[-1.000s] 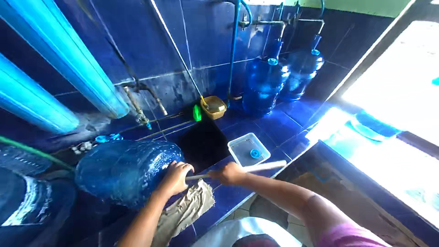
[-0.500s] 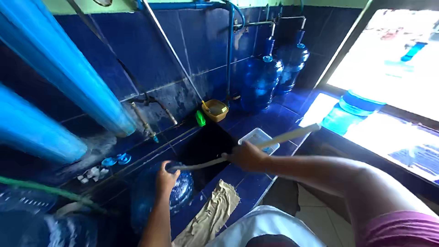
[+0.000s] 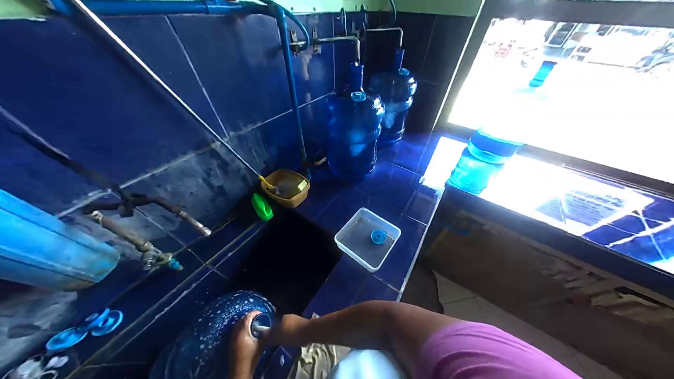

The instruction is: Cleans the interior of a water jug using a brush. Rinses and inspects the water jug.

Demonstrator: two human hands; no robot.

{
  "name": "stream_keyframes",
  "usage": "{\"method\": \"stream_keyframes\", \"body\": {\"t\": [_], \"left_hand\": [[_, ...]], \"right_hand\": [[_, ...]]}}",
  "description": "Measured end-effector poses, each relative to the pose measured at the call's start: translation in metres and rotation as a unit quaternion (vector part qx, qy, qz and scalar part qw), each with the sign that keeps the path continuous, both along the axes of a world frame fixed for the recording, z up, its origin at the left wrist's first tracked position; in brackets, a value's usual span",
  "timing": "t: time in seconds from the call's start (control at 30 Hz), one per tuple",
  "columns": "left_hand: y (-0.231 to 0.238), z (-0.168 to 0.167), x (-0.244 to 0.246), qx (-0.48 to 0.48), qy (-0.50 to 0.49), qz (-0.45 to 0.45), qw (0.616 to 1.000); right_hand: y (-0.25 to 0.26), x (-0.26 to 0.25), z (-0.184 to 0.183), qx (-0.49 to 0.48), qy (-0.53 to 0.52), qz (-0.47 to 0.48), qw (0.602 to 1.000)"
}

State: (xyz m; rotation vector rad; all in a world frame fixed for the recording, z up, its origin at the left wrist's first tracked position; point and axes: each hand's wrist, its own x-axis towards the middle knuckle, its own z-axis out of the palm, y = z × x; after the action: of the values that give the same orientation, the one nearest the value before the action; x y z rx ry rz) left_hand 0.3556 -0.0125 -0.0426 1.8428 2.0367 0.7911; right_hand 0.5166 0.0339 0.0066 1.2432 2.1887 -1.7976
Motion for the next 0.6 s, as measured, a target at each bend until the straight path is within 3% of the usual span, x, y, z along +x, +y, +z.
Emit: {"method": "stream_keyframes", "body": {"t": [0.07,0.2,0.33,0.4,0.5,0.53,0.6], "left_hand": [[0.005,0.000,0.003,-0.012,0.018,-0.012,1.000],[0.008,-0.005,0.006,-0.036,0.029,-0.016,0.999],[0.026,0.013,-0.003,-0.073,-0.006,-0.009,0.997],[0.035,0.039,-0.020,-0.043,-0.032,-0.034,0.998],[0.040,0.100,-0.038,-0.110,-0.091,-0.022,0.989],[0.036,0.120,-0.041,-0.133,-0.133,0.003,0.982],[0.020,0.155,-0.046,-0.086,-0.242,0.072,0.964]], "right_hand": [[0.003,0.019,-0.001,-0.019,0.009,-0.013,1.000],[0.019,0.081,0.033,-0.043,0.008,0.009,0.999],[0.048,0.131,0.077,0.014,0.061,-0.020,0.998],[0.064,0.127,0.130,0.066,0.145,-0.033,0.987],[0.076,0.093,0.238,0.112,0.278,-0.004,0.954],[0.076,0.076,0.268,0.103,0.332,0.013,0.937],[0.069,0.037,0.319,0.085,0.466,0.057,0.879]]}}
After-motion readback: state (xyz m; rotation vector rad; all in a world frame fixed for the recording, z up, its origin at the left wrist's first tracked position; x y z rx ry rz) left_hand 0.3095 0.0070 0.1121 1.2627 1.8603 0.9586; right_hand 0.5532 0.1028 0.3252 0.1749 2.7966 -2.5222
